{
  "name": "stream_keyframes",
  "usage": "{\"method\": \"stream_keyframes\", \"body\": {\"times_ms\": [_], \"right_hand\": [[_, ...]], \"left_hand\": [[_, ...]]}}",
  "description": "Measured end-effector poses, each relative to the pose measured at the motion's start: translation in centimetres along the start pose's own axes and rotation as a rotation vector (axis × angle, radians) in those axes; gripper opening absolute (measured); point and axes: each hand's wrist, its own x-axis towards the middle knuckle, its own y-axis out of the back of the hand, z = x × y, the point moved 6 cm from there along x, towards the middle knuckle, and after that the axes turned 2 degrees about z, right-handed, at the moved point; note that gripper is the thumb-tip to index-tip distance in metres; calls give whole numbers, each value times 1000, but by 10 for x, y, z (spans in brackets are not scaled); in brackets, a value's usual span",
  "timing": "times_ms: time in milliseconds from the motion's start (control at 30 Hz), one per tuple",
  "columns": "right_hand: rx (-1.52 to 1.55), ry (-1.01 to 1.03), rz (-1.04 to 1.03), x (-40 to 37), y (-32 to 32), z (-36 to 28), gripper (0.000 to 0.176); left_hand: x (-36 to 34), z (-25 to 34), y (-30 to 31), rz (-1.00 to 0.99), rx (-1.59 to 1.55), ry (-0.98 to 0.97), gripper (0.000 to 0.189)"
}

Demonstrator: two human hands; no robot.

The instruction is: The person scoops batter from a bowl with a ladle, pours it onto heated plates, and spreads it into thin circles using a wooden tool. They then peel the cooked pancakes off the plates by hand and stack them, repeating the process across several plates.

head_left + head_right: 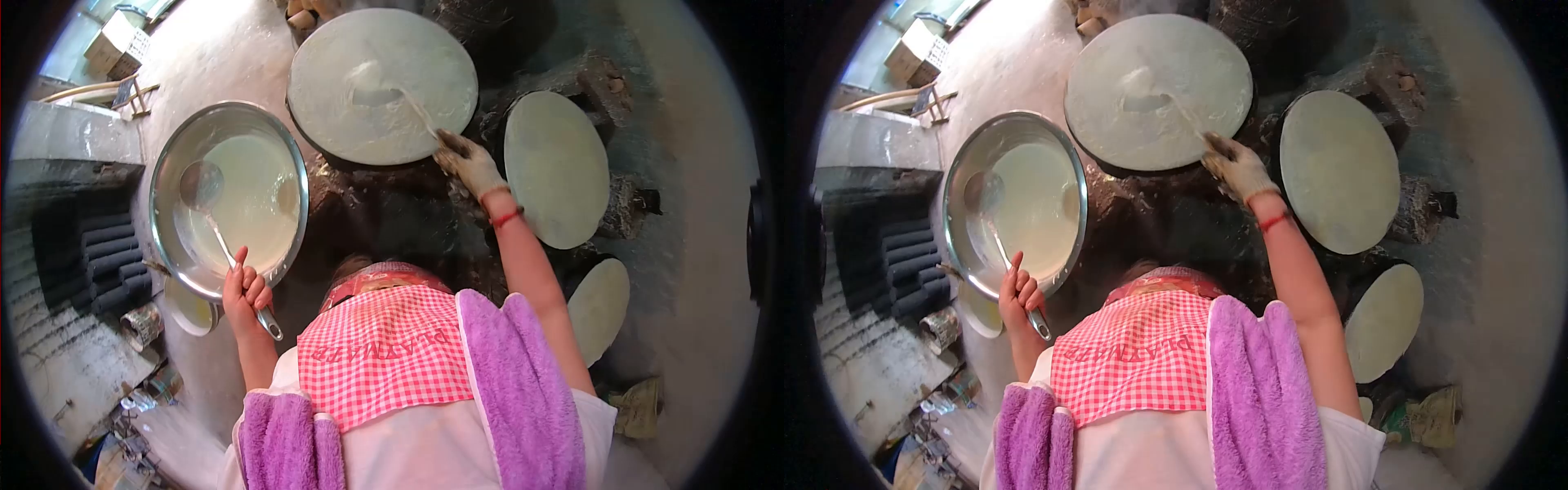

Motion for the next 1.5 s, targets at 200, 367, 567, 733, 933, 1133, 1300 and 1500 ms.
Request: {"method": "stream_keyframes", "body": {"times_ms": [200, 367, 567, 733, 933, 1133, 1300, 1500], "right_hand": [[-164, -34, -221, -42, 21, 17, 43], [367, 46, 45, -95, 74, 37, 44], [-890, 428, 173, -66, 32, 15, 43], [-598, 305, 278, -68, 63, 38, 38], [67, -158, 135, -56, -12, 24, 47], [17, -136, 18, -114, -47, 59, 49], [280, -217, 331, -132, -71, 84, 43], [324, -212, 65, -111, -144, 47, 45]], "left_hand": [[-23, -23, -22, -4, 66, -10, 36], [-35, -28, -47, -112, 322, -18, 36], [-15, -60, -102, -256, 199, 142, 35], [-7, -70, -123, -359, 189, 244, 31], [13, -65, -139, -413, 277, 332, 24], [9, -48, -123, -410, 328, 372, 23], [2, -49, -110, -356, 324, 412, 23], [6, -54, -117, -446, -14, 694, 22]]}}
